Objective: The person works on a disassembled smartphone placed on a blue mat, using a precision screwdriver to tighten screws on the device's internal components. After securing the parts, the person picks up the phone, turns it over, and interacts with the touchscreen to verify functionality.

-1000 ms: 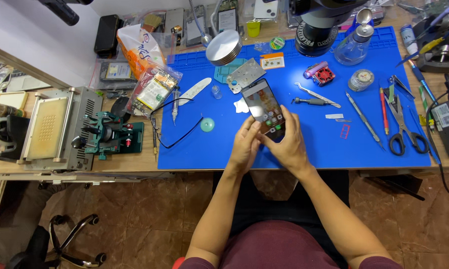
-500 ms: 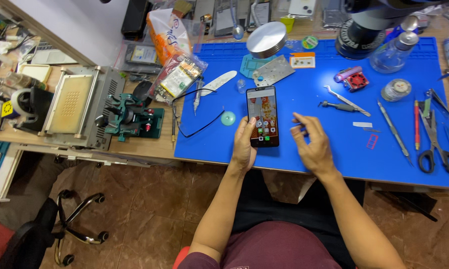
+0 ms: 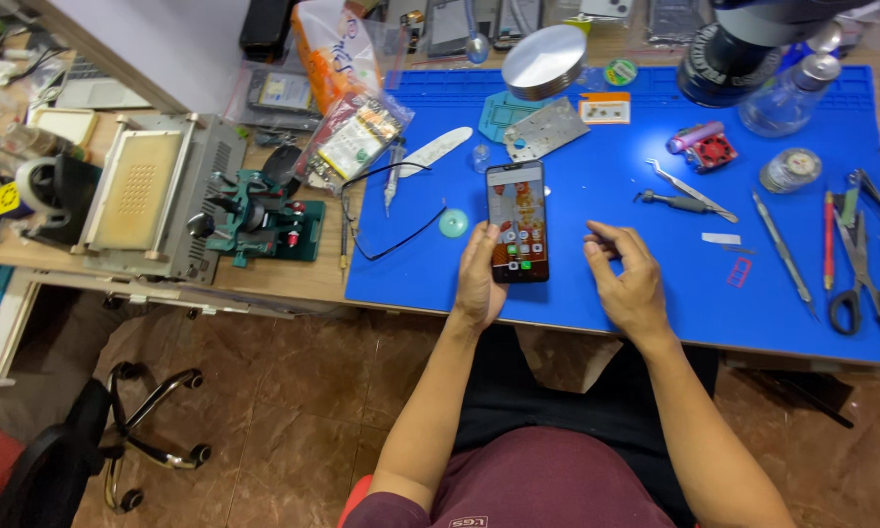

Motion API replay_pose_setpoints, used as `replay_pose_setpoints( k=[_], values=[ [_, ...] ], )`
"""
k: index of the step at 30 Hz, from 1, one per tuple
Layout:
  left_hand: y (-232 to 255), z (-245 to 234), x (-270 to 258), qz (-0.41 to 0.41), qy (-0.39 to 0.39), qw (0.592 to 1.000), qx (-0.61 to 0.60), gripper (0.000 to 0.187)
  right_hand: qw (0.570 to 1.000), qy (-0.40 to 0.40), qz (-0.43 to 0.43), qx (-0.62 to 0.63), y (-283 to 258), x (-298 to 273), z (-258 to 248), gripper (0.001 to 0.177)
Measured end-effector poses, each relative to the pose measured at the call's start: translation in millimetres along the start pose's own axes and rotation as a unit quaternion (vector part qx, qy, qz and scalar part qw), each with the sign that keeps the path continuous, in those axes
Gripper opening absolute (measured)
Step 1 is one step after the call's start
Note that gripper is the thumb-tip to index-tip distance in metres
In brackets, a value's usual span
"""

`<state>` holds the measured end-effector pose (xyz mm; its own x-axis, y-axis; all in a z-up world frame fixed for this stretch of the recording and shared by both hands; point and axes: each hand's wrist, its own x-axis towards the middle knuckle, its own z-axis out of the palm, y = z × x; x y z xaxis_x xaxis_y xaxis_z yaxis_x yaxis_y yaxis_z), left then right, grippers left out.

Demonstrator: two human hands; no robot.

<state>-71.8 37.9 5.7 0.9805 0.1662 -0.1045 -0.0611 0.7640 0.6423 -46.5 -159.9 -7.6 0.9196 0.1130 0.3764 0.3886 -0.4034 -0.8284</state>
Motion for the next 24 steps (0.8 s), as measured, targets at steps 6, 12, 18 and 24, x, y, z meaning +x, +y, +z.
replay_pose_setpoints(
  k=[6,12,18,24],
  values=[
    [-5.5,-6.3,3.2,-0.007,-0.007,0.999,0.039,0.024,1.000,0.003,-0.007,0.002,-4.5,-0.5,-3.4,0.025],
    [-9.5,-4.3,3.0,-0.010,0.002,0.999,0.053,0.024,0.999,0.006,-0.037,-0.023,5.1,0.5,-4.7,0.020],
    [-4.4,-12.1,1.4,-0.016,0.010,0.999,0.038,0.040,0.995,-0.027,-0.089,-0.048,11.3,-3.6,-8.5,0.017],
    [22.7,-42.1,-9.7,0.016,0.056,0.996,0.063,0.044,0.962,0.000,-0.093,-0.258,36.7,41.2,-95.8,0.025]
  ],
)
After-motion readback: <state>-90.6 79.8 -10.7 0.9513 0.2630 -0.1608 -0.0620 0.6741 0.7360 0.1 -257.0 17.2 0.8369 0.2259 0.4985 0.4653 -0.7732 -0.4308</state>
